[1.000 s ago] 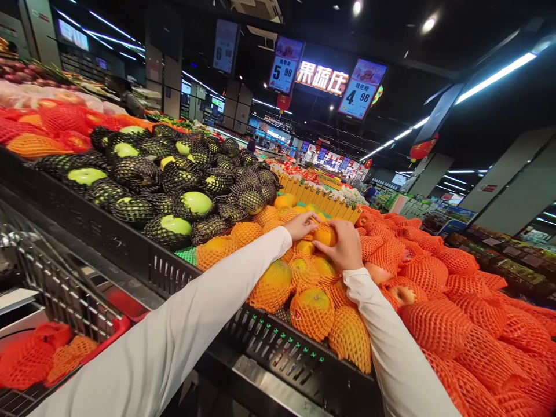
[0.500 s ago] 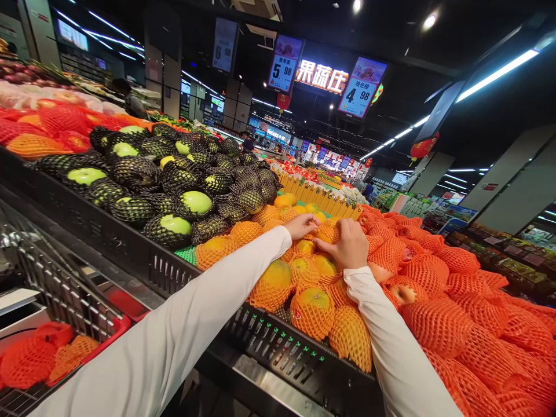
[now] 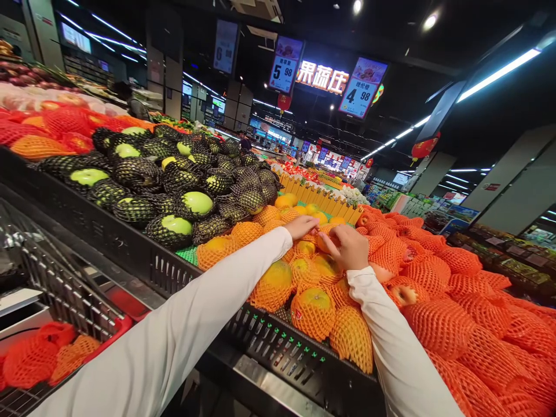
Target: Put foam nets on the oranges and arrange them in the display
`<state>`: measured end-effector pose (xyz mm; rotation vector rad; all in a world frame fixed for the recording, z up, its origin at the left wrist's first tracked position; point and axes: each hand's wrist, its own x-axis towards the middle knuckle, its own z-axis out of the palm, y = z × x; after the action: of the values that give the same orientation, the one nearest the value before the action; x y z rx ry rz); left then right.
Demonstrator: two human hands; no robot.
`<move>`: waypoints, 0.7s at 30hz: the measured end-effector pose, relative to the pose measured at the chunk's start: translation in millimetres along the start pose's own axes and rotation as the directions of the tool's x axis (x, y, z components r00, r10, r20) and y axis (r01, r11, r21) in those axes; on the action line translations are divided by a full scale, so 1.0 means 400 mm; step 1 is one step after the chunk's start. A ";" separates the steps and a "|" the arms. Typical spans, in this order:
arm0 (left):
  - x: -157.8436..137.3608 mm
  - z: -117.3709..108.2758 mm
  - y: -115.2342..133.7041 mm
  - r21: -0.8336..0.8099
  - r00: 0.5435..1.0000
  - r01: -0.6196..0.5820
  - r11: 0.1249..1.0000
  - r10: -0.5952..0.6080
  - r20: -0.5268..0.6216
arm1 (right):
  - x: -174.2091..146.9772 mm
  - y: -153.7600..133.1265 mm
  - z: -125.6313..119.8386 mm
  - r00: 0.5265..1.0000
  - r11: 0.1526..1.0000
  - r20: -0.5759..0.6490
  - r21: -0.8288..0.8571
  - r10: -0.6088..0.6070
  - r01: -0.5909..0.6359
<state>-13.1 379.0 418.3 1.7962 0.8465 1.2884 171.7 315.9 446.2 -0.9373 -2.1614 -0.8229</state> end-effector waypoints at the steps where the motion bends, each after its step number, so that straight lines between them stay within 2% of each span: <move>1: -0.001 0.001 0.003 -0.029 1.000 0.009 1.000 -0.009 -0.007 | 0.000 -0.002 -0.003 1.000 1.000 -0.004 0.012 -0.001 0.001; 4: -0.004 0.004 0.009 -0.073 1.000 0.004 0.997 -0.005 -0.006 | 0.001 -0.002 -0.005 0.999 0.999 -0.033 0.031 0.027 -0.026; 9: -0.008 0.006 0.016 -0.121 0.998 0.049 0.991 -0.045 0.034 | 0.000 0.025 0.010 0.976 0.959 -0.053 0.206 0.210 -0.195; 15: -0.007 0.005 0.028 -0.113 0.994 0.088 0.990 -0.080 0.071 | -0.002 0.076 0.031 0.945 0.788 0.075 0.533 0.319 -0.308; 21: -0.013 0.009 0.041 0.029 0.994 0.107 0.994 -0.107 0.002 | -0.013 0.099 0.047 0.878 0.643 0.327 0.598 0.349 -0.478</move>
<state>-9.7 365.8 429.5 1.7499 0.9512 1.2099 200.2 349.6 442.3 -1.0715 -2.0115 0.2880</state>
